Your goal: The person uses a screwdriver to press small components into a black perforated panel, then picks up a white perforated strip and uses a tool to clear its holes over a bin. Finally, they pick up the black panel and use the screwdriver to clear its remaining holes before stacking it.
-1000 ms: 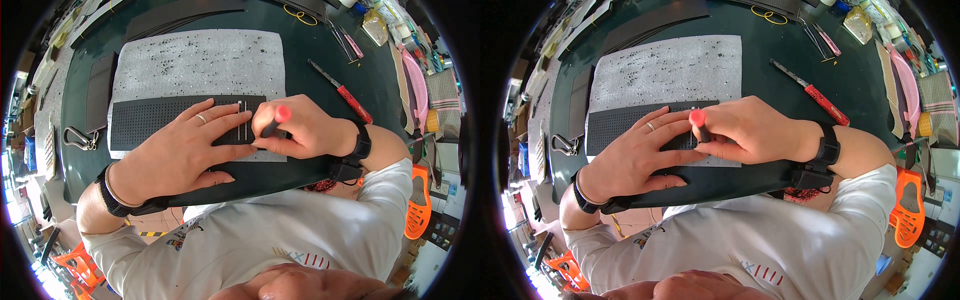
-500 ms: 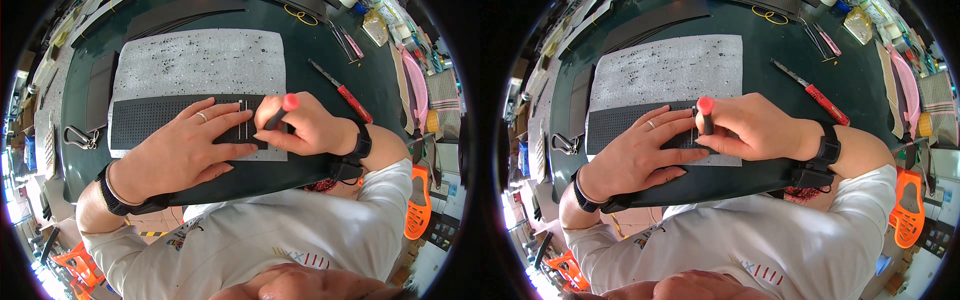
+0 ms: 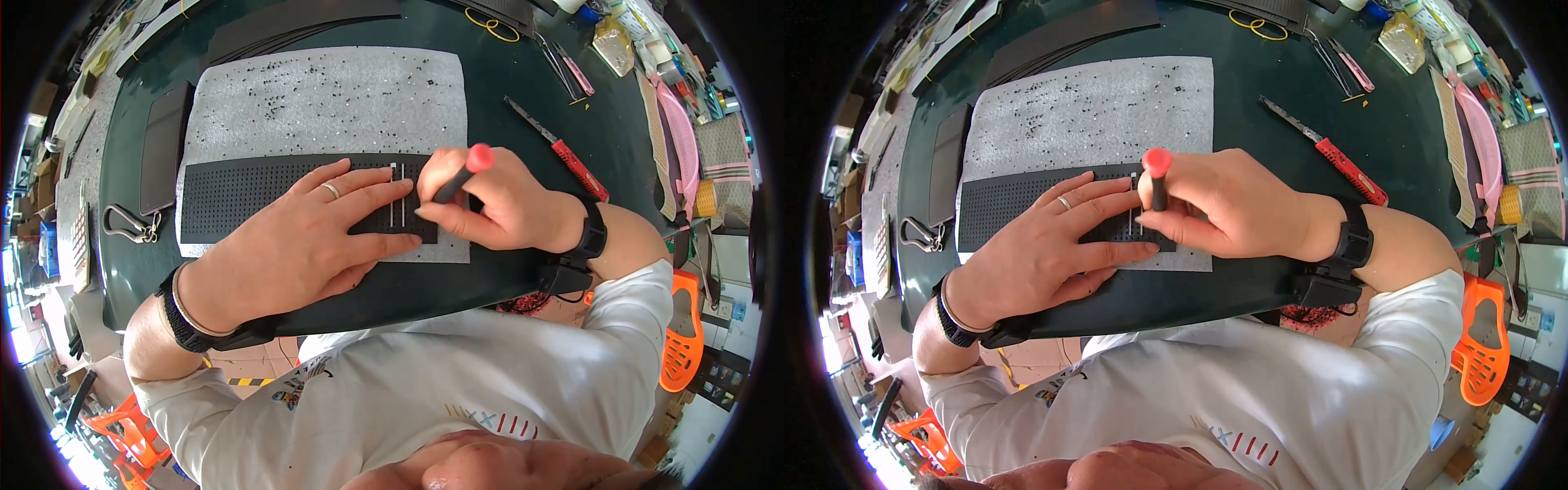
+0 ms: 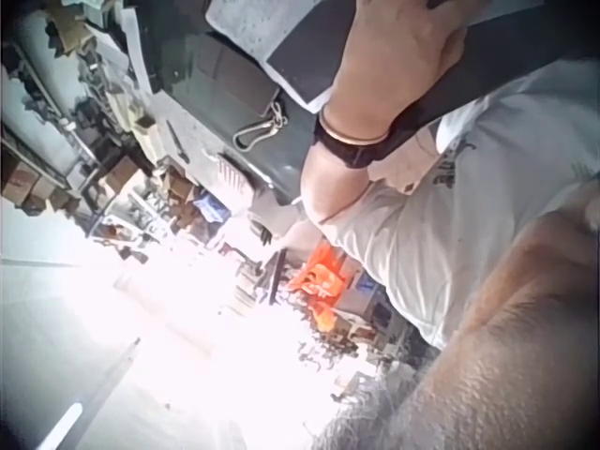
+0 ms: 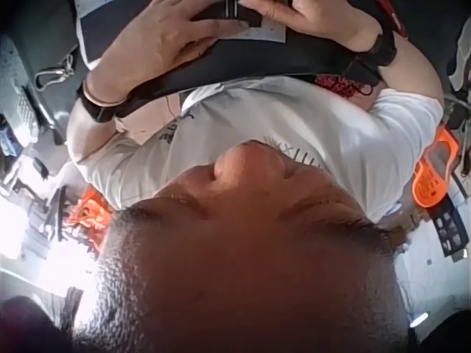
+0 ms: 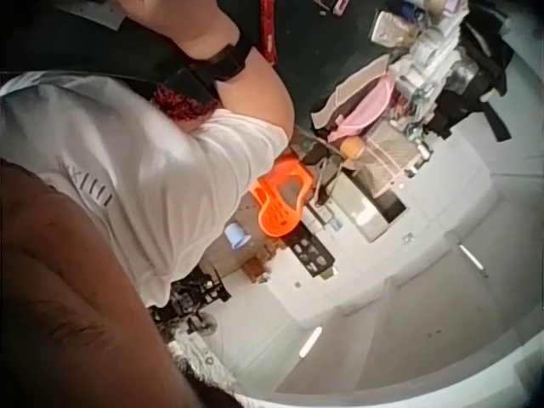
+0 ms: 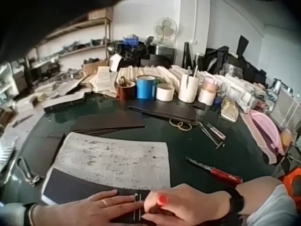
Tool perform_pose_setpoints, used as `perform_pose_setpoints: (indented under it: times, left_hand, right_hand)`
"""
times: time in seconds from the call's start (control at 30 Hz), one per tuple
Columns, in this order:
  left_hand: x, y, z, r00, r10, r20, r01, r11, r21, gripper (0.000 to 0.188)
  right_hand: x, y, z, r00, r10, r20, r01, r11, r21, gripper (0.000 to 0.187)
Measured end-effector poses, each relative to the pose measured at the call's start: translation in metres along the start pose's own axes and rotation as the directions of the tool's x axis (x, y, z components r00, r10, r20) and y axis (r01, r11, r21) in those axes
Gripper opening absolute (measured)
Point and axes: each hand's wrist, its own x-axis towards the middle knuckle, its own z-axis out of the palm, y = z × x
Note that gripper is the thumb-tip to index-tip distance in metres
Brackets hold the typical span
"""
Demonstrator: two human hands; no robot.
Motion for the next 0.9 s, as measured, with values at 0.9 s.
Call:
perform_pose_setpoints:
  times: [0.9]
  left_hand:
    - [-0.0039,0.0054,-0.0002,0.996,-0.039,0.077,0.037,0.999,0.034,0.066]
  right_hand:
    - [0.0033,-0.0071,-0.0066,0.985,0.172,0.003,-0.172,0.985,0.032,0.012]
